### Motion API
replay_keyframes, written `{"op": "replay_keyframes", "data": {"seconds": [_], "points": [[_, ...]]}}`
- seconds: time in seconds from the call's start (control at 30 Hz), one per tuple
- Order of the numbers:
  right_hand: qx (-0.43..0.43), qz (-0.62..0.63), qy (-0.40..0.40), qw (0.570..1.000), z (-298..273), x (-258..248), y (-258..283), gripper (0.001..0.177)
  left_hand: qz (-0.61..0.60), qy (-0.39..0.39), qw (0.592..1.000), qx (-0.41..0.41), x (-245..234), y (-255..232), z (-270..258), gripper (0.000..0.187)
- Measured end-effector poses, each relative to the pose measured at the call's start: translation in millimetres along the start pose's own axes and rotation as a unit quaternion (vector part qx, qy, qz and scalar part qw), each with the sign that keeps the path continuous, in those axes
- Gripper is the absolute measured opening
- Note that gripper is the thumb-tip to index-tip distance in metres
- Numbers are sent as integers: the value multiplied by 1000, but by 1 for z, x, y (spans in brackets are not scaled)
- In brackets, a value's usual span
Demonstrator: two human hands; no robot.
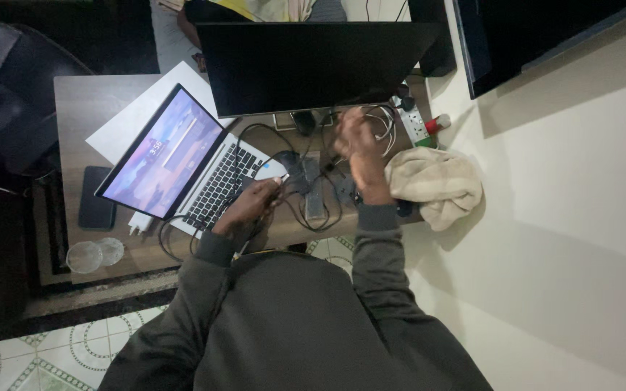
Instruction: The person is untangling and cleaning a bundle of black electronic cables by hand and with a light-colored cloth while standing at a desk with a laptop and a monitor.
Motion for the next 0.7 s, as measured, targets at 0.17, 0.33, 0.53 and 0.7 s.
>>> {"op": "replay_keyframes", "data": {"seconds": [0.17, 0.33, 0.53, 0.7], "points": [[170, -54, 30, 984, -33, 46, -65, 78, 111, 28, 992, 61, 2, -15, 11, 47], [184, -64, 103, 975, -48, 72, -44, 82, 140, 17, 990, 19, 5, -13, 7, 45], [130, -233, 184, 946, -64, 83, -52, 78, 34, 3, 998, 47, 26, 0, 22, 48], [32, -218, 75, 973, -62, 48, -53, 52, 83, 2, 996, 32, 52, 5, 44, 55]]}}
Point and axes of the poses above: each hand's wrist, its own z-axis towards the middle knuckle, its own x-axis out of the palm, y = z × x, the point moved 9 cm from there along z, towards the middle knuckle, and after that the axes turned 4 degrees about -x, right-handed, at the moved point
